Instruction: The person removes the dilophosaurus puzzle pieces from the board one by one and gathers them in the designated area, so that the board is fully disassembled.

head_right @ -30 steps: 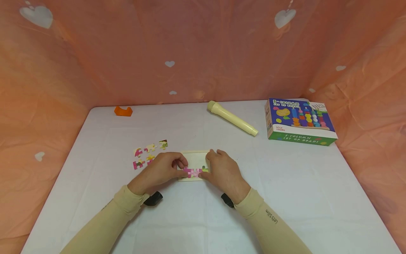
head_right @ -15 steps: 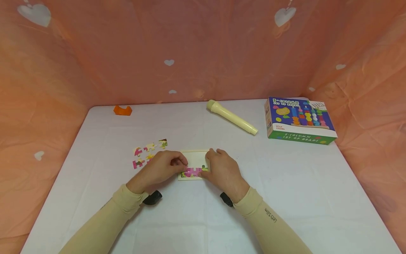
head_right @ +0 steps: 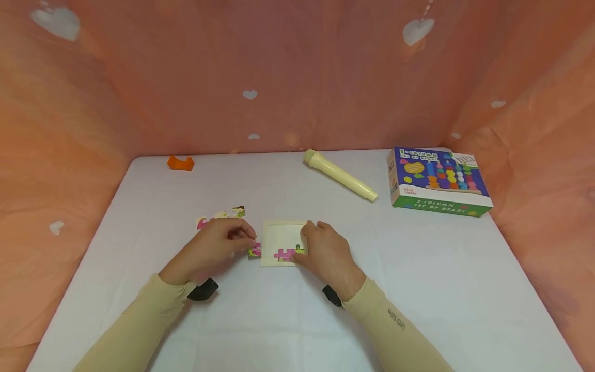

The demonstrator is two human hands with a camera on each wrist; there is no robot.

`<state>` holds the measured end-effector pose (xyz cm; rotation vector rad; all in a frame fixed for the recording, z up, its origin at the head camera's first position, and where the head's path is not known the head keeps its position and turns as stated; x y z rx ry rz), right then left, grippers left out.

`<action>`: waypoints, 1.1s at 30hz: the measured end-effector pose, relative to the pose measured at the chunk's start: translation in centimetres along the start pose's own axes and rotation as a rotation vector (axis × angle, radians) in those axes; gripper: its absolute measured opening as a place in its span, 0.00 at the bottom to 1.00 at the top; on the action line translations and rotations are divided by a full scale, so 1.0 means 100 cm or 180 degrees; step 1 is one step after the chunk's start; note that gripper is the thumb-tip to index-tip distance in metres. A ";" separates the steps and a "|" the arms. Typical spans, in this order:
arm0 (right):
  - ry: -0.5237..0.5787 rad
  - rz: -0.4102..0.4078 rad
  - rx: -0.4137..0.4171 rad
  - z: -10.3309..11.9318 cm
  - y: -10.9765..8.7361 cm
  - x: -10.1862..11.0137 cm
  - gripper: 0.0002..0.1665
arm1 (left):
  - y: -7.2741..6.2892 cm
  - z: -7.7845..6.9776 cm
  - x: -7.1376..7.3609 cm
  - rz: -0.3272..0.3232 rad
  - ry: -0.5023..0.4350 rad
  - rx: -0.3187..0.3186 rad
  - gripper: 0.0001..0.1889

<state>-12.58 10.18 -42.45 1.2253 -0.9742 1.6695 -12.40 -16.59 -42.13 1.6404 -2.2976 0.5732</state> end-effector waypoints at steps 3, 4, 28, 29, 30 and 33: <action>-0.0046 -0.0008 0.0016 -0.001 -0.002 -0.001 0.38 | -0.013 0.012 0.017 -0.0099 0.0074 0.0072 0.03; -0.0058 -0.0022 0.0031 -0.002 -0.002 -0.001 0.38 | -0.018 0.017 0.022 -0.0135 0.0120 0.0107 0.03; 0.0145 0.0182 0.0280 -0.017 -0.006 -0.001 0.45 | -0.054 0.047 0.061 -0.0385 0.0323 0.0405 0.03; 0.0157 0.0178 0.0285 -0.018 -0.006 -0.001 0.44 | -0.054 0.046 0.062 -0.0393 0.0343 0.0401 0.03; 0.0159 0.0162 0.0303 -0.018 -0.006 -0.001 0.43 | -0.054 0.045 0.063 -0.0400 0.0357 0.0410 0.03; 0.0151 0.0128 0.0336 -0.019 -0.005 -0.001 0.40 | -0.054 0.040 0.066 -0.0461 0.0399 0.0397 0.04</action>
Point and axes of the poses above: each hand's wrist, its own y-axis towards the middle knuckle, its own x-axis out of the back of the hand, z = x × y, the point moved 2 cm from there along y, towards the middle knuckle, and after that the axes turned 11 degrees about -y, right-handed, at the moved point
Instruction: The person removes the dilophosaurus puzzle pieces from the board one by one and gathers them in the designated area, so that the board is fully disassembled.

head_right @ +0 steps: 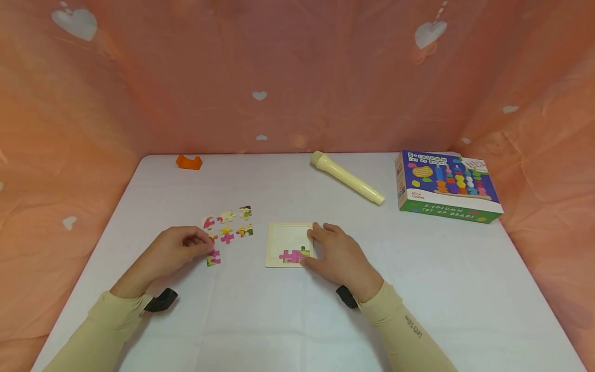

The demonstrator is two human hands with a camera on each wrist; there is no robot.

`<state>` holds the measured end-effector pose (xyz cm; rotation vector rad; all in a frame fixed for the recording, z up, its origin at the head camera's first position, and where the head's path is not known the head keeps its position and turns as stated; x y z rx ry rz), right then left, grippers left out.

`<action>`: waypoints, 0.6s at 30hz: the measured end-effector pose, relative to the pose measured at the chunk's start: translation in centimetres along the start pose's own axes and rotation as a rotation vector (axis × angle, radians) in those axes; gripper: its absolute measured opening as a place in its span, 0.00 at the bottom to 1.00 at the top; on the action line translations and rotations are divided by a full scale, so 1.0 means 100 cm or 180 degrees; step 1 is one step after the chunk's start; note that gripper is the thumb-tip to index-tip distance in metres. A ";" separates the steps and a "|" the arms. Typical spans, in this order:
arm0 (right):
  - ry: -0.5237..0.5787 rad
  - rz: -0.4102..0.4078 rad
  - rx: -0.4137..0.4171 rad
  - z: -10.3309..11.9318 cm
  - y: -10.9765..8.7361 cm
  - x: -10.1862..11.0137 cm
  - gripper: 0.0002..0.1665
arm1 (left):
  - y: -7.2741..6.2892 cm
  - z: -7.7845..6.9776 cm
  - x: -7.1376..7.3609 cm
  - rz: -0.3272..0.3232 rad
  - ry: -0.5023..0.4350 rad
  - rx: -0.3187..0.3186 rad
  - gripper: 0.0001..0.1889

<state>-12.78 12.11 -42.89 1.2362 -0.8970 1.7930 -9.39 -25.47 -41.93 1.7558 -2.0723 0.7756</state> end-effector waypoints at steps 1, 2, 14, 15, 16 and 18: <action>-0.0002 -0.0004 0.0006 0.000 0.000 0.000 0.40 | 0.000 -0.002 0.001 -0.0027 0.0003 0.0001 0.04; -0.0013 -0.0010 0.0012 -0.001 0.001 -0.001 0.39 | 0.002 -0.005 0.002 -0.0048 0.0002 -0.0017 0.04; 0.0067 -0.0112 0.0086 -0.005 0.000 -0.001 0.36 | 0.040 -0.058 -0.050 0.0288 0.0051 -0.0488 0.02; 0.0069 -0.0114 0.0085 -0.006 0.000 -0.002 0.36 | 0.042 -0.062 -0.057 0.0337 0.0065 -0.0528 0.02; 0.0069 -0.0114 0.0078 -0.006 0.000 -0.002 0.36 | 0.044 -0.067 -0.064 0.0392 0.0082 -0.0559 0.02; 0.0065 -0.0116 0.0060 -0.007 0.000 -0.003 0.36 | 0.046 -0.075 -0.077 0.0501 0.0051 -0.0553 0.02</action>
Point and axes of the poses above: each hand's wrist, its own y-axis towards the middle knuckle, its own x-axis out of the back of the hand, z = x × y, the point moved 2 cm from there along y, towards the middle knuckle, and after that the axes turned 11 degrees about -y, right-handed, at the moved point
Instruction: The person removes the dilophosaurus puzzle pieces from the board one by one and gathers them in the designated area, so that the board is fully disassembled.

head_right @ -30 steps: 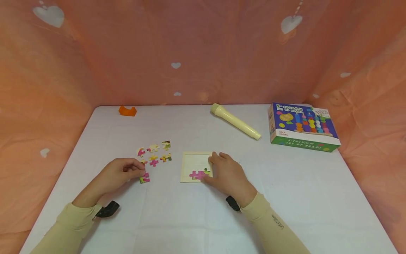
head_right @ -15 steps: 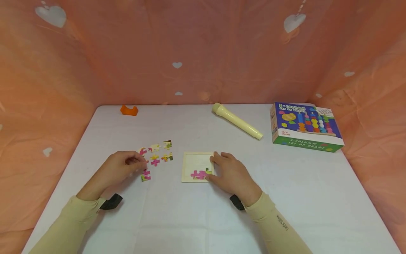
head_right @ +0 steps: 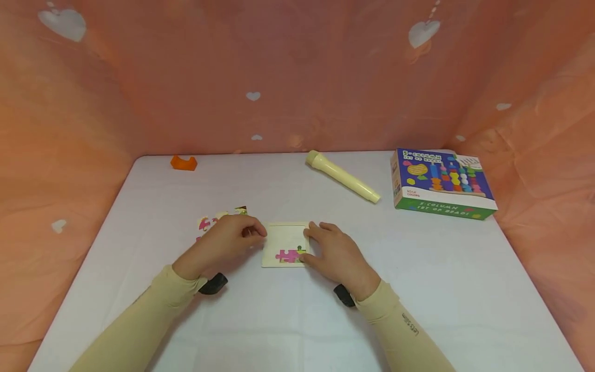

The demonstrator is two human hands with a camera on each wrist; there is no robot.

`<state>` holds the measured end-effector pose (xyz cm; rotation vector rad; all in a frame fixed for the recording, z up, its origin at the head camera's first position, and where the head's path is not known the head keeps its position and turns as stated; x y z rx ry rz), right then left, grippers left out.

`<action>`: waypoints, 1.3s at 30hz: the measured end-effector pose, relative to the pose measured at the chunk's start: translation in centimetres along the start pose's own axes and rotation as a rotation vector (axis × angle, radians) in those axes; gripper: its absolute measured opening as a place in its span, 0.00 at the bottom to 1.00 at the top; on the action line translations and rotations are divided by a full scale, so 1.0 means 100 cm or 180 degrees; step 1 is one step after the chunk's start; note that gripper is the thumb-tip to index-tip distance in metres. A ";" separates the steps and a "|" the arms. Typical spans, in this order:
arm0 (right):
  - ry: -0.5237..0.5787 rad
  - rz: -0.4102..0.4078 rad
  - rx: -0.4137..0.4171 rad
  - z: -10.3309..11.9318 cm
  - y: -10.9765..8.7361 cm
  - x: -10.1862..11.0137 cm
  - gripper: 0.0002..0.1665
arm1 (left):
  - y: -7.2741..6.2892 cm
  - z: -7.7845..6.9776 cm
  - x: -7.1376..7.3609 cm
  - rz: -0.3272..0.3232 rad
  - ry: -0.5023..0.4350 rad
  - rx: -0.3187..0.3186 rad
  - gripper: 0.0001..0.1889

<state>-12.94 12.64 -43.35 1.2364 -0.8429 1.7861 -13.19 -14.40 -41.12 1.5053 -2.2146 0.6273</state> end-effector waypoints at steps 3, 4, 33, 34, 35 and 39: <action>-0.0002 -0.0008 -0.0002 0.001 0.001 -0.001 0.36 | 0.007 -0.010 -0.015 0.0126 0.0022 -0.0005 0.02; 0.0002 -0.0012 -0.0001 0.001 0.001 -0.001 0.36 | 0.008 -0.012 -0.019 0.0154 0.0041 0.0003 0.02; -0.0067 -0.0125 0.0029 0.003 0.000 -0.002 0.36 | 0.013 -0.017 -0.048 0.0255 0.0330 0.0191 0.10; -0.0070 -0.0127 0.0030 0.003 0.000 -0.002 0.36 | 0.012 -0.017 -0.048 0.0258 0.0315 0.0206 0.10; -0.0071 -0.0129 0.0032 0.003 0.000 -0.002 0.36 | 0.012 -0.017 -0.049 0.0257 0.0301 0.0218 0.10; -0.0097 -0.0151 0.0050 0.002 0.000 -0.002 0.36 | 0.011 -0.018 -0.049 0.0248 0.0258 0.0248 0.10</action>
Point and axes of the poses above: each hand's wrist, its own y-axis towards the middle knuckle, its own x-axis out of the back of the hand, z = x × y, the point moved 2 cm from there along y, towards the middle knuckle, and after that the axes turned 11 degrees about -y, right-handed, at the moved point
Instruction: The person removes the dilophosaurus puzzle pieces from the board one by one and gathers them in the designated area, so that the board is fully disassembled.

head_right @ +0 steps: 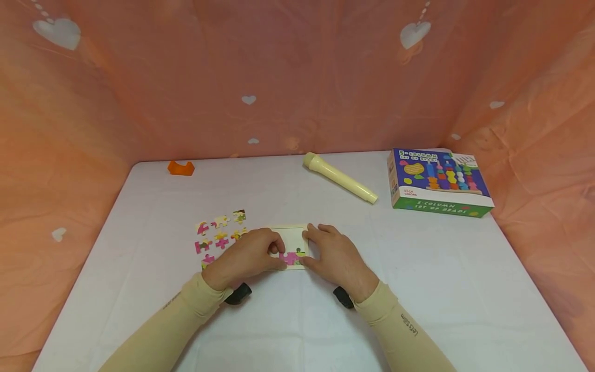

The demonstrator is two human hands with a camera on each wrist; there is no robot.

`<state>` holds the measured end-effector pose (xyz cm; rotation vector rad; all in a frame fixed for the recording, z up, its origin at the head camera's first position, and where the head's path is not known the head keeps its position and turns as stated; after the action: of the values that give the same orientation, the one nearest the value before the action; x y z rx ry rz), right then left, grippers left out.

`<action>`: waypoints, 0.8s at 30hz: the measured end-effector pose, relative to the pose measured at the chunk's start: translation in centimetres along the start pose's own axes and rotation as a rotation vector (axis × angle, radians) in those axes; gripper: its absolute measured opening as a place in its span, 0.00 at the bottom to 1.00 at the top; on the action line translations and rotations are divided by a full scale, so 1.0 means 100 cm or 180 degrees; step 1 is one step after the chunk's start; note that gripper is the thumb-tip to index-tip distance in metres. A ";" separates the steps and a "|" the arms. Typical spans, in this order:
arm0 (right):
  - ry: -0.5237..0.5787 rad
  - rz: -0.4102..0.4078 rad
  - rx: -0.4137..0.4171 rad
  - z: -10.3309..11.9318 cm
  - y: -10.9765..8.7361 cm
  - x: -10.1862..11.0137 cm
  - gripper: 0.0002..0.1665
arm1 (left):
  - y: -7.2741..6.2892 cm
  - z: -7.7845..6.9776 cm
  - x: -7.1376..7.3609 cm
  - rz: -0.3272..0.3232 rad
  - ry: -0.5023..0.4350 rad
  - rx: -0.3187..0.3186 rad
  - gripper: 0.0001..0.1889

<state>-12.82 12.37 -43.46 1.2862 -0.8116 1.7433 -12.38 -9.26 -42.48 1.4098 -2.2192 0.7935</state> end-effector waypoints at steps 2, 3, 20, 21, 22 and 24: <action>-0.0003 0.0001 0.0003 0.000 0.000 0.000 0.36 | 0.000 0.000 0.000 -0.0005 -0.0016 -0.0002 0.11; 0.0000 0.0001 0.0001 0.000 0.000 0.000 0.37 | 0.000 0.000 0.000 -0.0008 -0.0017 -0.0006 0.11; -0.0008 0.0030 0.0003 0.000 0.001 0.000 0.37 | 0.003 0.002 0.000 0.0024 -0.0106 -0.0128 0.03; -0.0013 0.0036 -0.0002 0.000 0.001 0.000 0.37 | 0.004 0.001 0.000 0.0029 -0.0086 -0.0145 0.03; -0.0017 0.0043 -0.0008 0.000 0.001 0.000 0.37 | 0.004 0.001 0.000 0.0037 -0.0077 -0.0154 0.04; -0.0011 0.0057 -0.0019 0.000 0.001 -0.001 0.37 | 0.003 0.001 0.001 0.0045 -0.0056 -0.0184 0.05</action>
<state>-12.86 12.34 -43.52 1.2821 -0.8323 1.7519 -12.72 -9.36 -42.57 1.3803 -2.2492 0.7184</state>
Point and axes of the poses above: each hand's wrist, its own y-axis towards the middle knuckle, its own x-axis out of the back of the hand, z = x × y, the point moved 2 cm from there along y, towards the middle knuckle, and after that the axes turned 11 degrees about -y, right-handed, at the moved point
